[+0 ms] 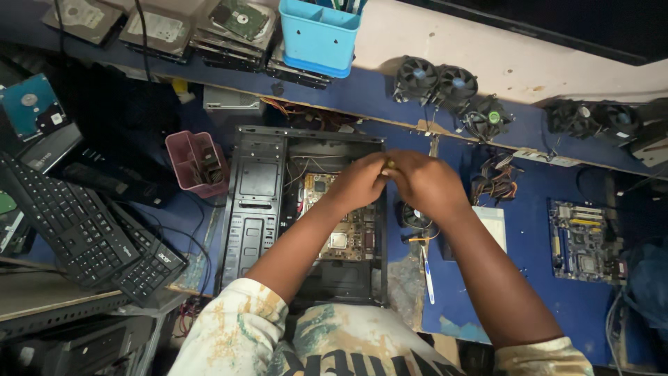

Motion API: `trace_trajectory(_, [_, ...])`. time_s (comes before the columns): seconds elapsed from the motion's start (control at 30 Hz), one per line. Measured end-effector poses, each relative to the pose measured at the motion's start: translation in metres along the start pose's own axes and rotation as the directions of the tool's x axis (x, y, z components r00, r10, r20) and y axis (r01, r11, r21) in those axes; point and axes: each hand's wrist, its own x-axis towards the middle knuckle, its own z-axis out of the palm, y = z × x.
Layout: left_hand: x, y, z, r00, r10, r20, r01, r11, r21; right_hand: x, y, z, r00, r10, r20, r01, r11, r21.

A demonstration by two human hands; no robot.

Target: The person uses a screwdriver to remove screws from a motherboard inside a computer case. They then remove the motherboard and place it on the table. The person continues to remove screws from the case and other components.

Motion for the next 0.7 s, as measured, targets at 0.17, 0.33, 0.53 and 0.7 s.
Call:
trace_trajectory(0.17, [-0.004,-0.004,0.002,1.0,-0.019,0.01,0.019,0.999,0.029,-0.001,0.004,0.004,0.998,-0.059,-0.022,0.059,0.998,-0.01])
trace_trajectory(0.33, [-0.001,-0.007,0.002,0.998,-0.007,0.057,0.002,0.997,0.083,0.0,0.0,0.002,1.0,-0.007,0.006,0.008,0.999,-0.039])
trace_trajectory(0.53, [0.0,0.001,-0.002,0.989,-0.082,0.123,0.072,0.994,0.087,-0.002,0.0,0.0,1.0,-0.019,0.006,0.02,0.998,-0.056])
trace_trajectory(0.7, [0.0,0.007,-0.004,0.986,-0.108,0.128,0.096,0.991,0.097,-0.003,0.001,0.0,1.0,-0.027,0.009,0.028,0.998,-0.059])
